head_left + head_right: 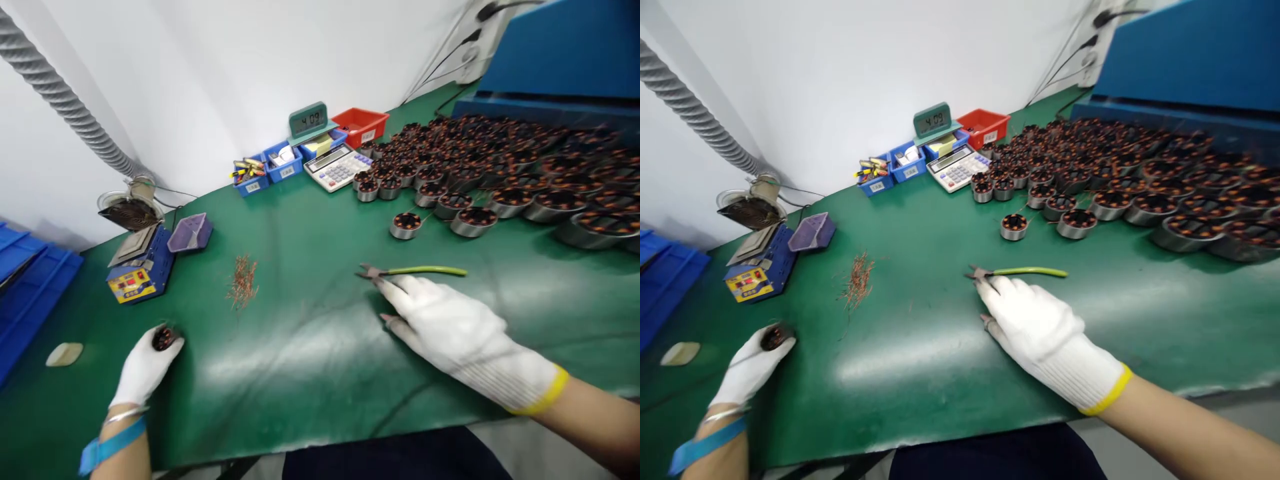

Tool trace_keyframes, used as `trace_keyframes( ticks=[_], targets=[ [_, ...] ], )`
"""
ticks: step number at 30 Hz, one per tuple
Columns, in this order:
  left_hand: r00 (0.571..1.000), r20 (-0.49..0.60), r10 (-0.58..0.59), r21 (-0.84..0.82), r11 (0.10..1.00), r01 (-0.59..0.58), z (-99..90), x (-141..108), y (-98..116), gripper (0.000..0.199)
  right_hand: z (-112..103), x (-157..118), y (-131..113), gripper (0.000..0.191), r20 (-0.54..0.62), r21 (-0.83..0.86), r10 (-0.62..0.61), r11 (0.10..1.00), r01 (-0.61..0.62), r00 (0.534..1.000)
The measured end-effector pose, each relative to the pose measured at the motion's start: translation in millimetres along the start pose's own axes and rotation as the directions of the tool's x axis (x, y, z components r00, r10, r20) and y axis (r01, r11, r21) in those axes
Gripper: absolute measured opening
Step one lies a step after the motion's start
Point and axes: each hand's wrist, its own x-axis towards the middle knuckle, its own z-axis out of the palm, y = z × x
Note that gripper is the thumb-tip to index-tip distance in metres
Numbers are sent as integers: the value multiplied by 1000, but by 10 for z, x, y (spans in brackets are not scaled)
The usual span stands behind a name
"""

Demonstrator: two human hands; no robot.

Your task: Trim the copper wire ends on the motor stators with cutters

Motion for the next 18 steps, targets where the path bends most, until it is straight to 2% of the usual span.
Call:
trace_keyframes(
  ticks=[2,5,7,9,10,12,14,16,18],
  targets=[
    [994,20,-109,-179,978,111,1,-98,137,54,43,-2,-69,46,-38,64,-108,992,110,993],
    [992,-34,-120,-277,955,106,12,-292,364,56,178,36,-262,63,-142,156,-239,953,260,961],
    [999,-5,-41,-344,938,37,40,-480,585,55,301,168,-424,72,-156,246,-295,913,327,943],
    [988,59,146,-423,900,-108,94,-703,875,52,427,397,-588,75,-117,338,-348,867,366,930],
    [967,101,236,-432,886,-171,133,-815,1032,47,485,533,-656,73,-95,374,-371,847,378,924],
    [915,144,377,-436,854,-283,238,-1010,1331,42,573,791,-728,63,-66,421,-386,825,377,920],
    [855,196,480,-375,843,-386,373,-1140,1564,41,606,952,-682,55,-34,466,-349,823,324,936],
    [808,259,529,-307,839,-450,510,-1196,1709,40,580,965,-528,52,9,492,-243,846,207,970],
    [785,325,527,-256,848,-463,611,-1190,1772,44,515,853,-324,49,69,490,-133,868,83,989]
  ],
)
